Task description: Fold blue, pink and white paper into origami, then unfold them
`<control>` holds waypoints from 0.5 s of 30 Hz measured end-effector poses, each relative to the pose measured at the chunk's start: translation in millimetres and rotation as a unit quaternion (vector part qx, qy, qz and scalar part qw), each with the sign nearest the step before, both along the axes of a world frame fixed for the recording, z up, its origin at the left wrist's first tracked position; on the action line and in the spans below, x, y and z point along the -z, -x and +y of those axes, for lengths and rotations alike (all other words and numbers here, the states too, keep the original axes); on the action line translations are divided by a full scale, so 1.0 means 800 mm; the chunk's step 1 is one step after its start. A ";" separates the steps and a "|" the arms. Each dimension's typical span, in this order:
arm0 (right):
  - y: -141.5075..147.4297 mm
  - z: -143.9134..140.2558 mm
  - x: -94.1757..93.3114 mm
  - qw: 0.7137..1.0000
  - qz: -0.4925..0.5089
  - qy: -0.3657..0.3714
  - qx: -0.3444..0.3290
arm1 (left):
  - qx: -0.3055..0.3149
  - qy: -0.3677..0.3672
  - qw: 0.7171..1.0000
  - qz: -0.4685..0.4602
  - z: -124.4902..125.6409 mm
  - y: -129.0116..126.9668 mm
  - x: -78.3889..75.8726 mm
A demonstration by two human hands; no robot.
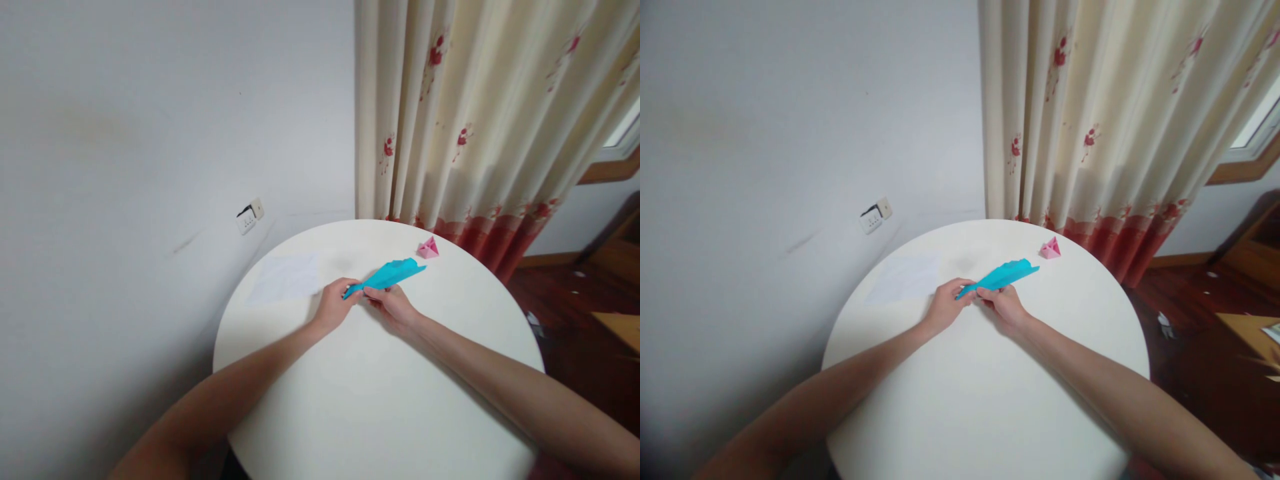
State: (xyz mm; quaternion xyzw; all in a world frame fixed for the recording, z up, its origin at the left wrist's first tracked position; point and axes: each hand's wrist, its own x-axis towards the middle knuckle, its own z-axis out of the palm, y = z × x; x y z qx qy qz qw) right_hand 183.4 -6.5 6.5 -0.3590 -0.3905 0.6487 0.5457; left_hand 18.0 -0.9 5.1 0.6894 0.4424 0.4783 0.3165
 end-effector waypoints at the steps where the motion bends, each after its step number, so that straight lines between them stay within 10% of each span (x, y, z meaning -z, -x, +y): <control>1: 0.000 0.000 -0.001 1.000 -0.010 -0.003 0.008 | 0.002 0.031 0.999 -0.031 0.003 0.001 0.000; 15: -0.004 0.006 0.008 0.998 -0.064 0.005 0.016 | -0.039 0.126 0.961 -0.244 0.015 0.019 -0.009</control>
